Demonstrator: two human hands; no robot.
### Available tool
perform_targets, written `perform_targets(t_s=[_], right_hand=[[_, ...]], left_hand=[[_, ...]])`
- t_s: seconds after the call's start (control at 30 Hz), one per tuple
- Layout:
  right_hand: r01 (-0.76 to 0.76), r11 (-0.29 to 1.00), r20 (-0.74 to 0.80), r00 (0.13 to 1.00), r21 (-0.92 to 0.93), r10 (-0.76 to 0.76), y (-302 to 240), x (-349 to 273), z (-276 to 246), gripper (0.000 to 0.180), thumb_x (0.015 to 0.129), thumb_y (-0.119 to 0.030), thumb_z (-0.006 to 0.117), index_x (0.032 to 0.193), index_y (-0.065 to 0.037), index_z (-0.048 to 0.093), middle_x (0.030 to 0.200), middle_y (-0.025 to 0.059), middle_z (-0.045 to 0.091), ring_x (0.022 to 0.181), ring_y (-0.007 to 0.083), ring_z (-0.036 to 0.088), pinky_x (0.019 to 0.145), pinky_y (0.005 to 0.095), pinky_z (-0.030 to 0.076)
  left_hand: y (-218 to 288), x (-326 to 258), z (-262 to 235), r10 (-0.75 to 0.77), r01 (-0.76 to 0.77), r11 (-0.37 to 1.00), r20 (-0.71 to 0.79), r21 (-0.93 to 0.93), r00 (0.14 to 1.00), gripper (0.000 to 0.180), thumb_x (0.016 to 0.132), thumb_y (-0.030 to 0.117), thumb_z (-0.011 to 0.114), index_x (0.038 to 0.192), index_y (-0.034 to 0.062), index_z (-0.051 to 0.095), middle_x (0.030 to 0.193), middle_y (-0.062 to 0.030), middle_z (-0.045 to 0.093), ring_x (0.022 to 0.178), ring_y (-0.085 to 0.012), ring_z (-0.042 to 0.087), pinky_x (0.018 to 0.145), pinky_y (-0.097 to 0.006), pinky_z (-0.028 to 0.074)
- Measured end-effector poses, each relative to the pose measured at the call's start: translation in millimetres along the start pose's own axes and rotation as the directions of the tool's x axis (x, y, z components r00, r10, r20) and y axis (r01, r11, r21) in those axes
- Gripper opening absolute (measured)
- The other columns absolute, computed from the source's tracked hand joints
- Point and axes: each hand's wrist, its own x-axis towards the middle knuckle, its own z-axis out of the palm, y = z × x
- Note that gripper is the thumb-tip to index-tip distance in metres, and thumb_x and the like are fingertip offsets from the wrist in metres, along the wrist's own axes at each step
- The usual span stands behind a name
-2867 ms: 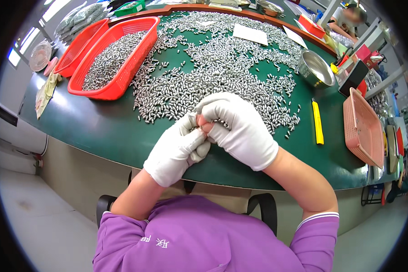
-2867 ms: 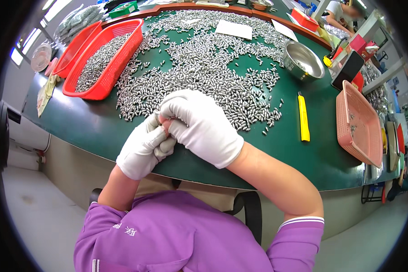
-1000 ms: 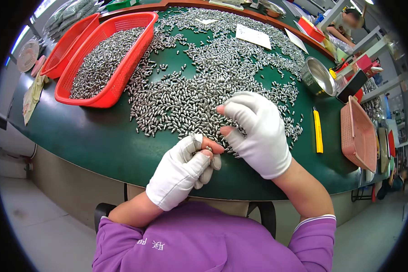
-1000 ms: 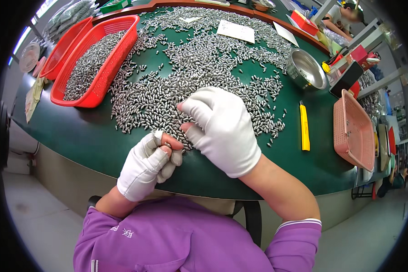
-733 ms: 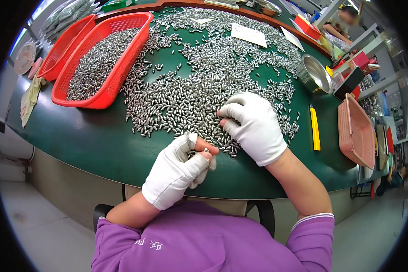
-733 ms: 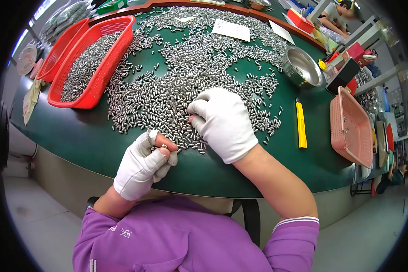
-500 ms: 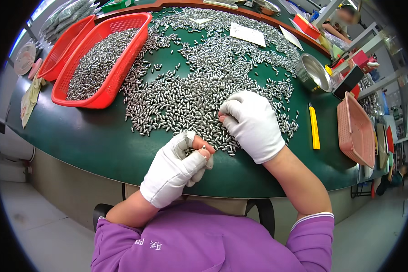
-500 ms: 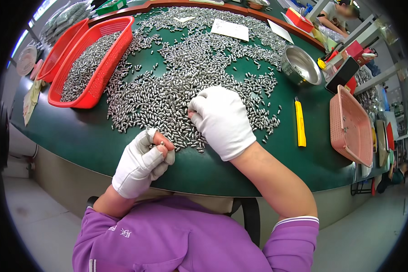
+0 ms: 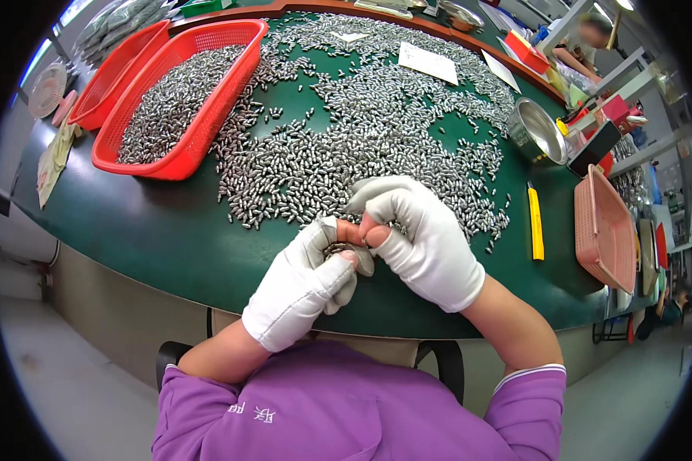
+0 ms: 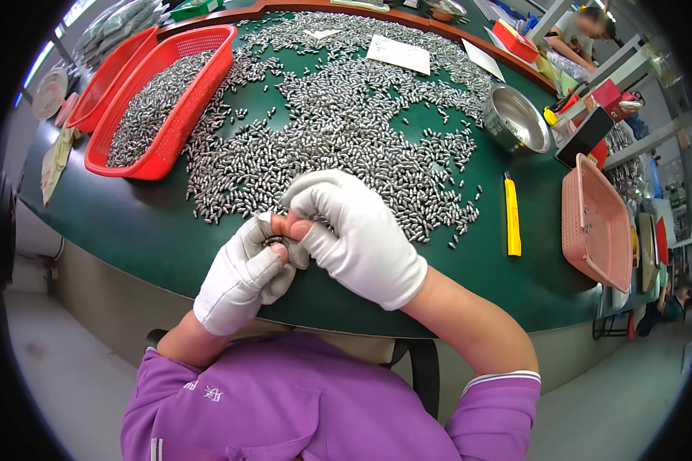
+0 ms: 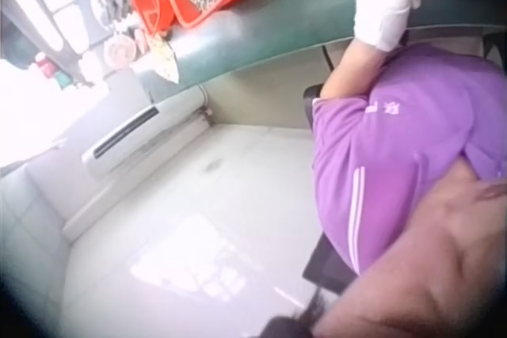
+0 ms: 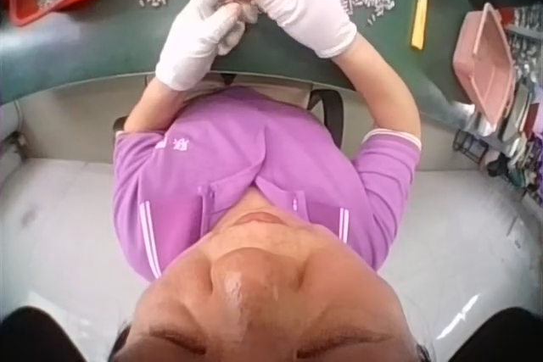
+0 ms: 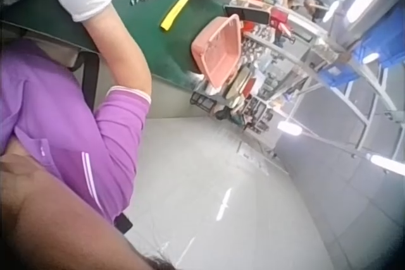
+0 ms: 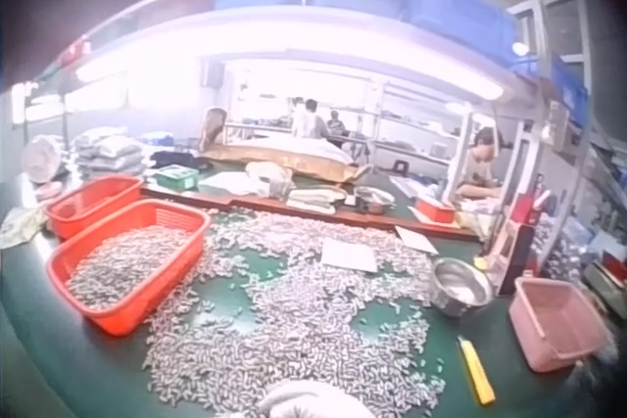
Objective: Inspecting and sorting small metallic electronic components at a factory workbench.
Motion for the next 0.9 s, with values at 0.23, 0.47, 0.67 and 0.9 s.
perform_targets(t_s=[0.23, 0.47, 0.67, 0.9], right_hand=[[0.024, 0.997, 0.034, 0.999, -0.068, -0.022, -0.7, 2.4, 0.6, 0.011, 0.084, -0.012, 0.066, 0.088, -0.003, 0.062, 0.102, 0.0119, 0.062, 0.088, 0.0250, 0.062, 0.080, 0.0347, 0.050], [0.055, 0.771, -0.037, 0.994, -0.635, -0.101, 23.8, 9.6, -14.3, 0.013, 0.072, -0.013, 0.072, 0.083, -0.006, 0.068, 0.086, 0.0080, 0.063, 0.087, 0.0272, 0.062, 0.078, 0.0377, 0.050], [0.026, 0.746, -0.035, 0.997, -0.665, -0.066, 25.8, 8.6, -12.2, 0.008, 0.073, -0.013, 0.071, 0.077, -0.007, 0.067, 0.082, 0.0064, 0.062, 0.082, 0.0264, 0.061, 0.075, 0.0379, 0.050], [0.095, 0.786, -0.064, 0.984, -0.611, -0.169, 20.5, 11.5, -15.3, 0.009, 0.071, -0.010, 0.072, 0.077, -0.006, 0.066, 0.083, 0.0077, 0.063, 0.083, 0.0272, 0.062, 0.075, 0.0385, 0.051]], left_hand=[[-2.7, -0.7, 1.0, -0.013, 0.012, 1.000, -0.044, -0.021, 0.999, 0.014, 0.098, 0.017, 0.052, 0.106, 0.0065, 0.052, 0.084, -0.0012, 0.060, 0.056, -0.0033, 0.046, 0.048, -0.018, 0.036], [-5.6, 0.5, -1.0, 0.013, -0.014, 0.999, -0.021, -0.030, 1.000, 0.010, 0.098, 0.016, 0.052, 0.104, 0.0073, 0.053, 0.084, -0.0017, 0.061, 0.055, -0.0030, 0.045, 0.047, -0.018, 0.035], [-4.8, 1.5, -0.4, 0.006, -0.008, 0.997, -0.024, -0.080, 1.000, 0.009, 0.097, 0.014, 0.052, 0.102, 0.0073, 0.050, 0.085, -0.0022, 0.061, 0.055, -0.0032, 0.044, 0.048, -0.018, 0.035], [-5.7, 1.6, -2.1, 0.017, -0.018, 0.997, -0.010, -0.082, 1.000, 0.010, 0.099, 0.018, 0.050, 0.101, 0.0081, 0.050, 0.087, -0.0020, 0.060, 0.055, -0.0034, 0.044, 0.048, -0.018, 0.035]])
